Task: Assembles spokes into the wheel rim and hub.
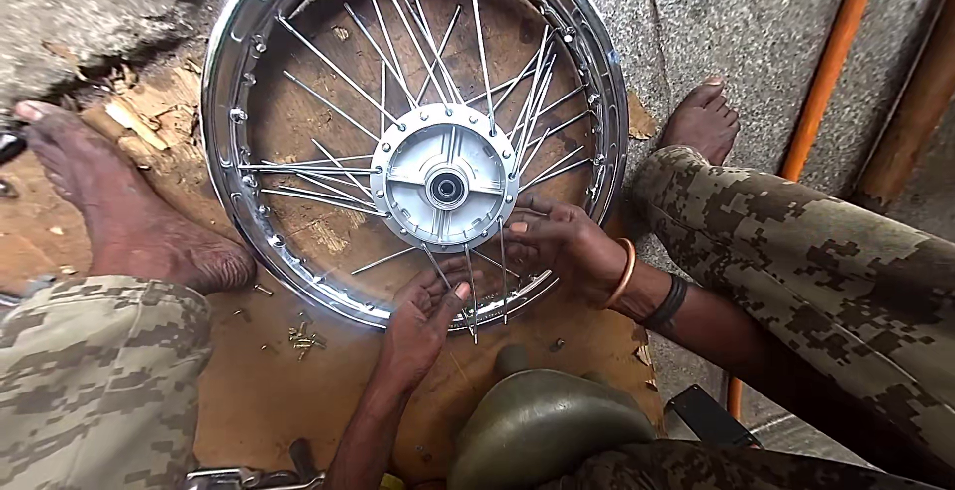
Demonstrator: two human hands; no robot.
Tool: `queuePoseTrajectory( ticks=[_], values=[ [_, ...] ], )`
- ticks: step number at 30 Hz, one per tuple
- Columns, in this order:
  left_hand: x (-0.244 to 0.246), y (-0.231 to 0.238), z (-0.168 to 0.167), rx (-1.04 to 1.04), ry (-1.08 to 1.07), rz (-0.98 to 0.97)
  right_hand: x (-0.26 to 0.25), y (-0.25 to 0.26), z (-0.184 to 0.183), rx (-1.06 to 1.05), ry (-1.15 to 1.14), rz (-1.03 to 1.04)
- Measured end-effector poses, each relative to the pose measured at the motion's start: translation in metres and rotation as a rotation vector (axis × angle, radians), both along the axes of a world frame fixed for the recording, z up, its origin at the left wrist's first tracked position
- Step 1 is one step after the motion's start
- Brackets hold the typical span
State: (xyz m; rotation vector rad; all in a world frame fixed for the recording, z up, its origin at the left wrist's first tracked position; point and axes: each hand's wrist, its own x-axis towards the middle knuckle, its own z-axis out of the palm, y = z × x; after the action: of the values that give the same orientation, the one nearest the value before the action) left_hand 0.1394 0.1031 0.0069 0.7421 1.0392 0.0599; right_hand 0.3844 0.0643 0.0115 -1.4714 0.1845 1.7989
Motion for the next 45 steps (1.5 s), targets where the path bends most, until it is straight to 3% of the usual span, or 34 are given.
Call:
queuePoseTrajectory(
  ticks=[3,10,12,15,20,22,24,25,28,30,33,41,45],
  values=[
    [0.006,0.001,-0.006,-0.105,-0.107,0.1,0.0,0.012,0.018,-0.132,0.002,-0.095],
    [0.021,-0.002,-0.012,-0.337,-0.298,0.286,0.01,0.026,0.018,-0.18,-0.058,-0.247],
    [0.022,-0.004,-0.015,-0.376,-0.338,0.309,0.02,0.016,0.008,-0.13,-0.057,-0.287],
    [0.023,-0.006,-0.018,-0.421,-0.363,0.328,0.018,-0.01,0.031,-0.171,0.02,-0.273],
    [0.026,-0.012,-0.02,-0.459,-0.406,0.402,0.008,-0.054,0.047,-0.266,0.327,-0.368],
    [0.029,-0.014,-0.019,-0.48,-0.427,0.439,0.003,-0.061,0.051,-0.349,0.322,-0.251],
    [0.032,-0.017,-0.02,-0.467,-0.466,0.451,-0.001,-0.072,0.058,-0.295,0.172,0.122],
    [0.034,-0.018,-0.02,-0.444,-0.46,0.45,-0.001,-0.081,0.061,-0.154,-0.044,0.32],
    [0.035,-0.023,-0.02,-0.31,-0.372,0.382,0.01,-0.1,0.042,0.398,-1.018,0.727],
    [0.031,-0.027,-0.018,-0.263,-0.355,0.263,0.019,-0.097,0.024,0.53,-1.186,0.885],
    [0.023,-0.029,-0.016,-0.196,-0.356,0.123,0.01,-0.087,0.013,0.573,-1.165,0.894],
    [0.007,-0.033,0.002,-0.122,-0.065,0.18,-0.028,-0.031,0.01,0.323,-0.674,0.581],
    [0.0,-0.031,0.004,-0.067,0.019,0.147,-0.03,-0.015,0.006,0.231,-0.534,0.458]
  ],
)
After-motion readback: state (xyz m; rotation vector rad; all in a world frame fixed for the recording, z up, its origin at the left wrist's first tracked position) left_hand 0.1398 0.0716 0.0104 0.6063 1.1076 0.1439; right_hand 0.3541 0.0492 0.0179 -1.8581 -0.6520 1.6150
